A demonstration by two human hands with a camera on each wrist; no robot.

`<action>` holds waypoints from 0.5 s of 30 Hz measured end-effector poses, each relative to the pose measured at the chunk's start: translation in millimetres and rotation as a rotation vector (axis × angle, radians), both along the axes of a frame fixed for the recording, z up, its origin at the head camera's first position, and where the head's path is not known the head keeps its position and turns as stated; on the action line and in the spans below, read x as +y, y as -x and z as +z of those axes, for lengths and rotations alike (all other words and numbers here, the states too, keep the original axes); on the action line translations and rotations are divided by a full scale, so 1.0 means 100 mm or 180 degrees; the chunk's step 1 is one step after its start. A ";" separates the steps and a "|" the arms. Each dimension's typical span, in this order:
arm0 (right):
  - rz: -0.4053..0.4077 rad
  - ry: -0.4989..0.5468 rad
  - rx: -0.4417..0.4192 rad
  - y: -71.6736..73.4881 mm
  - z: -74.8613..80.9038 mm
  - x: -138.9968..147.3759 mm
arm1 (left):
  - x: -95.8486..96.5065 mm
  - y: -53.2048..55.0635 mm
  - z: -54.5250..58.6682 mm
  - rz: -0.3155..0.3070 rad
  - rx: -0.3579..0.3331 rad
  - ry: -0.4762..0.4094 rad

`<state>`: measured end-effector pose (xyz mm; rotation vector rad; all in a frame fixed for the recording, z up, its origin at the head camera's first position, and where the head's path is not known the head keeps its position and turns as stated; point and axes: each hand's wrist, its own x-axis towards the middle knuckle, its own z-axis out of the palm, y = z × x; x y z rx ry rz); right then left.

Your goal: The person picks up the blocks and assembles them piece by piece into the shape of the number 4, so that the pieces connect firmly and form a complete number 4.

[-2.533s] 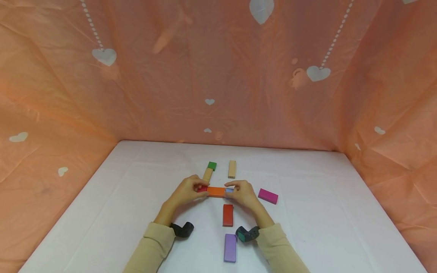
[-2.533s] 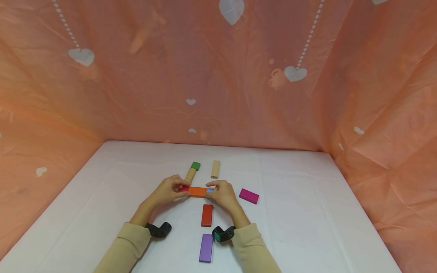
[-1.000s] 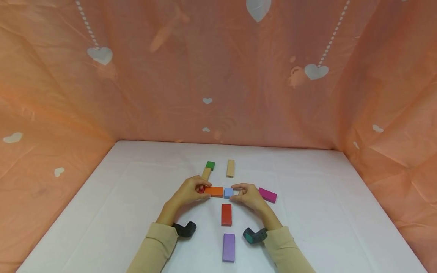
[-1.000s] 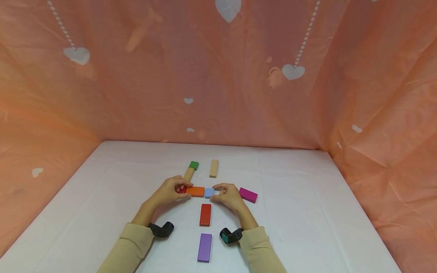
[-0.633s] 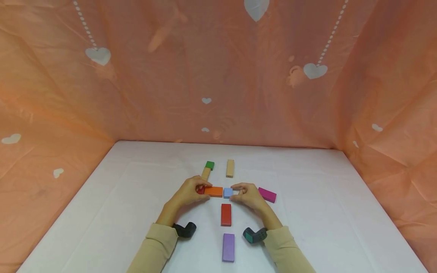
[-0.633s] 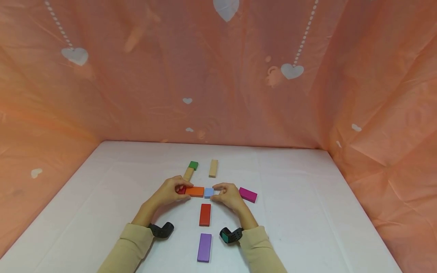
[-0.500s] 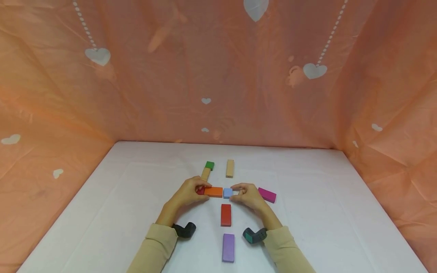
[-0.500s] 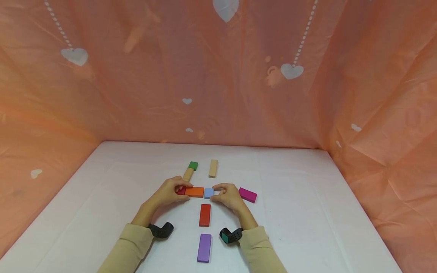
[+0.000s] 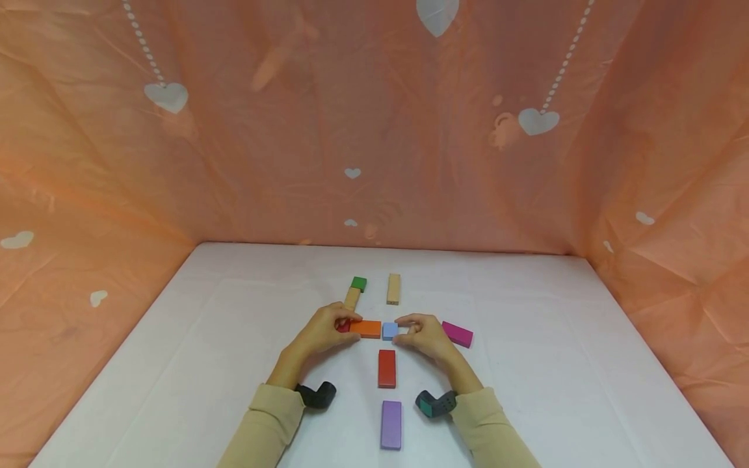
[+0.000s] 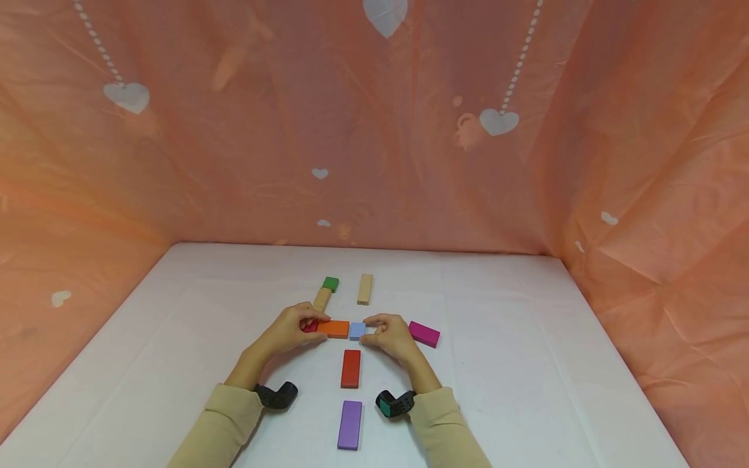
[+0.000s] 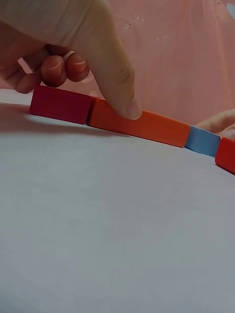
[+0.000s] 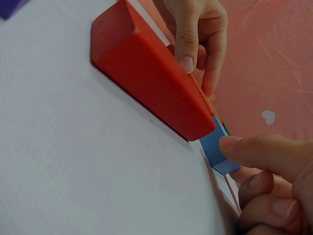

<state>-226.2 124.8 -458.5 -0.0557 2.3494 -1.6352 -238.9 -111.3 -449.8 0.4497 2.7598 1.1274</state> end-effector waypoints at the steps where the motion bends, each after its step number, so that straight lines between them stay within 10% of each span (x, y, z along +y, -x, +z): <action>1: 0.0000 0.0001 0.0011 0.00 0.00 0.00 | 0.00 0.00 0.00 0.0000 0.0000 0.0005; 15: 0.0021 0.0016 0.0063 0.00 0.00 0.00 | -0.01 0.00 0.00 -0.0085 0.0106 0.0039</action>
